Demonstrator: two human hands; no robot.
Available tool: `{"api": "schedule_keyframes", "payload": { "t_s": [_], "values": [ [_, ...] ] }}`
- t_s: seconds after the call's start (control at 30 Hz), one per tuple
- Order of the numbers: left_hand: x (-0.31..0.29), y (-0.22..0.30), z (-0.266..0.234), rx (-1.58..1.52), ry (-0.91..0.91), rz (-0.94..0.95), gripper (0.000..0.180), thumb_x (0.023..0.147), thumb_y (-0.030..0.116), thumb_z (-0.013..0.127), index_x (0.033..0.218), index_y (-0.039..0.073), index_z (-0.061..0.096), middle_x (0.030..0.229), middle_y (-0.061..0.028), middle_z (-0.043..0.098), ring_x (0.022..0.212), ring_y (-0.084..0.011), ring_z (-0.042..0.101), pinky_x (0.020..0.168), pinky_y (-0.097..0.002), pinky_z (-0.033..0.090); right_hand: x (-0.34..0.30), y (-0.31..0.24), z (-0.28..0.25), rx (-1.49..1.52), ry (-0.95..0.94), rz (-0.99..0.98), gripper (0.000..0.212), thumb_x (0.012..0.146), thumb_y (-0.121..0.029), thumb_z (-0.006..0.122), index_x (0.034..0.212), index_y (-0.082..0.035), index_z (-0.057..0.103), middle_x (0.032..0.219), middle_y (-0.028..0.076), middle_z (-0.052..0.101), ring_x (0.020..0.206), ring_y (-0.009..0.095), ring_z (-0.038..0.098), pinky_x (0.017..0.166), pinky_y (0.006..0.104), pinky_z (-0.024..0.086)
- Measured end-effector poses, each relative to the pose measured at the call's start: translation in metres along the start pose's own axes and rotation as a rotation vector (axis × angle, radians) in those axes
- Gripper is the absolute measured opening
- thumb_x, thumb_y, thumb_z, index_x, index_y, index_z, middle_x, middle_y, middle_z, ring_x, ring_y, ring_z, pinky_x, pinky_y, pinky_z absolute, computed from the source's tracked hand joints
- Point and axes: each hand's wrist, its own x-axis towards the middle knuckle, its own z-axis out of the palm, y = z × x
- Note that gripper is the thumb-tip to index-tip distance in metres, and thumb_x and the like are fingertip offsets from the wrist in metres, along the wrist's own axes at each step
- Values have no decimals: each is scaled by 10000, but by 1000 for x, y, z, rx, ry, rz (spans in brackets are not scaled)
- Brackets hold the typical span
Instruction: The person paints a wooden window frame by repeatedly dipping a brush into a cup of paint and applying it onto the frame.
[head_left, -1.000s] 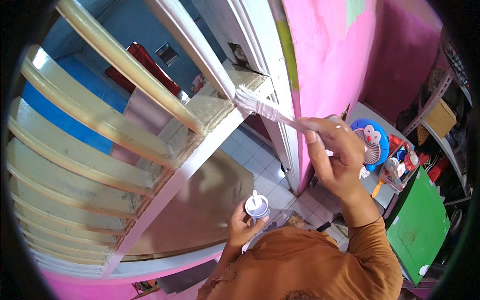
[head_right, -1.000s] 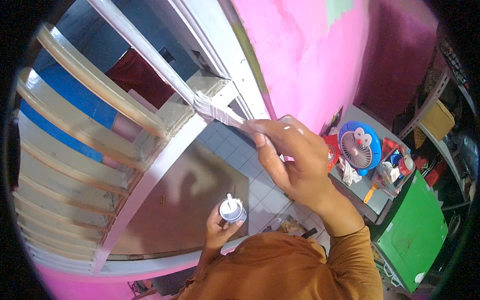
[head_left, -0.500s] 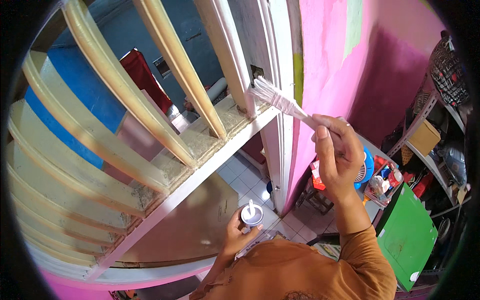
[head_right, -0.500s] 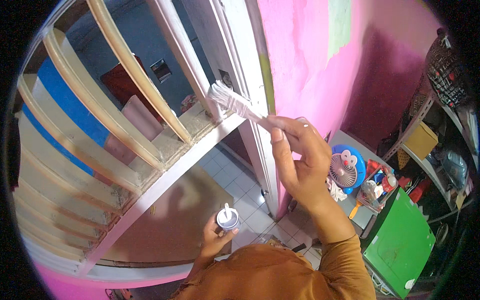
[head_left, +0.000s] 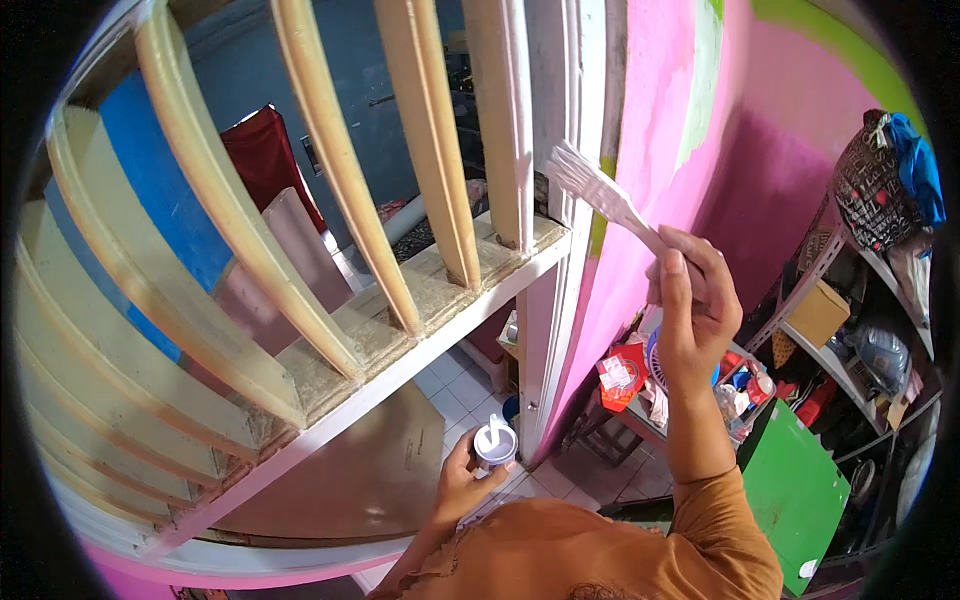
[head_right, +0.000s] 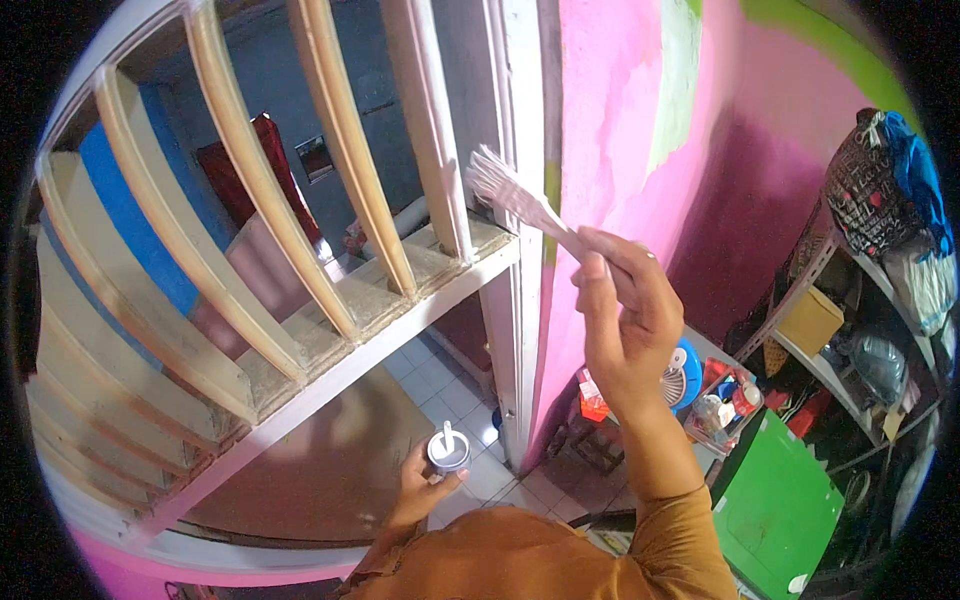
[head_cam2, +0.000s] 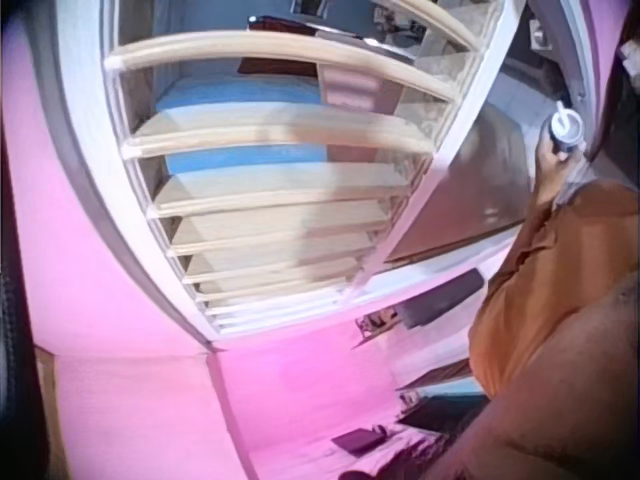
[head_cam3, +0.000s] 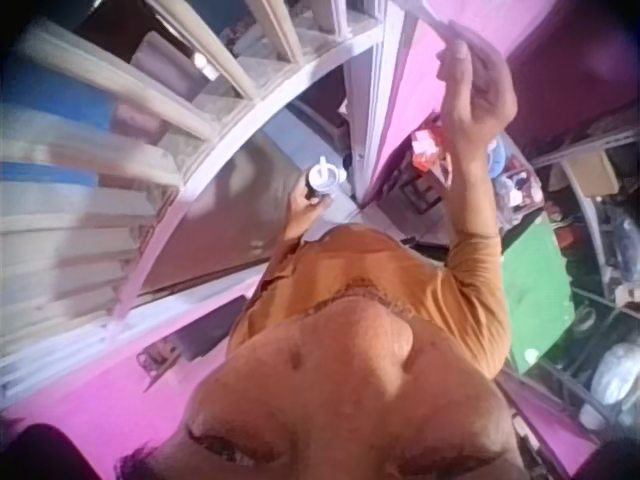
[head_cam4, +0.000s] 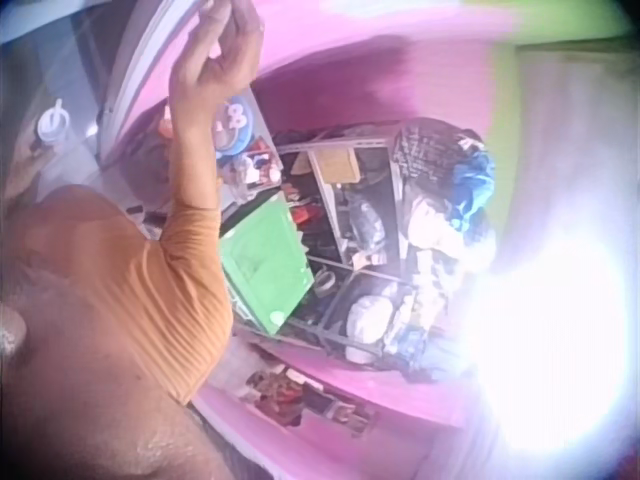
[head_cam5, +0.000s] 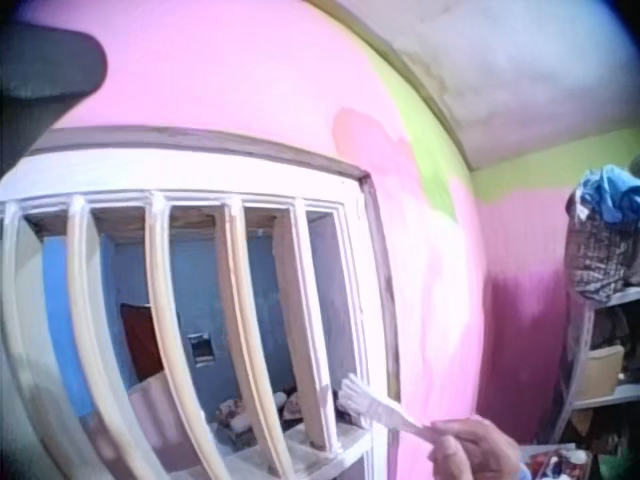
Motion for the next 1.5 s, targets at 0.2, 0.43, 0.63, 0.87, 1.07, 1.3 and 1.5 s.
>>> {"api": "schedule_keyframes", "payload": {
  "t_s": [0.2,0.43,0.63,0.87,1.07,1.3,1.5],
  "values": [
    [5,8,-3,45,7,62,562,812,60,810,1290,-12,521,1126,-37,622,983,-99,603,829,-235,486,1,-9,-6,-73,-42,-81,184,967,17,585,1130,79,642,872,84,636,688,87,586,575,210,451],
    [6,5,-10,64,-33,91,591,797,103,832,1289,-18,527,1149,-63,627,1053,-131,602,905,-271,486,56,-60,-1,-292,-80,-280,181,948,60,583,1118,85,641,912,73,667,741,54,571,630,188,441],
    [6,3,-14,70,-55,102,632,791,78,834,1319,-34,506,1180,-76,625,1067,-140,605,897,-278,491,122,-105,21,-398,-92,-411,158,954,-9,596,1083,4,687,777,-7,657,693,44,579,591,196,443],
    [5,-2,-19,-2,-53,88,650,785,55,840,1333,-33,501,1182,-74,632,1043,-140,608,852,-279,497,157,-105,69,-407,-119,-460,150,957,-114,645,1047,-11,709,771,-4,688,642,49,574,581,208,434],
    [3,-2,-22,29,-31,97,645,785,70,844,1325,-31,507,1164,-78,642,1051,-147,612,855,-283,499,176,-122,89,-438,-143,-412,167,906,-85,634,927,75,678,620,87,648,496,107,527,453,269,373],
    [1,0,-26,-21,-16,66,661,787,73,844,1334,-48,493,1189,-99,639,1087,-166,618,888,-294,506,171,-135,93,-691,-29,-512,170,860,-104,653,892,59,687,645,196,650,544,239,649,522,341,484],
    [-1,4,-28,-26,-12,42,648,792,62,836,1333,-45,495,1202,-101,632,1101,-171,612,906,-302,503,156,-141,92,-547,-15,-553,166,865,-110,647,893,49,686,662,196,658,573,252,665,556,346,508]
  ]
}}
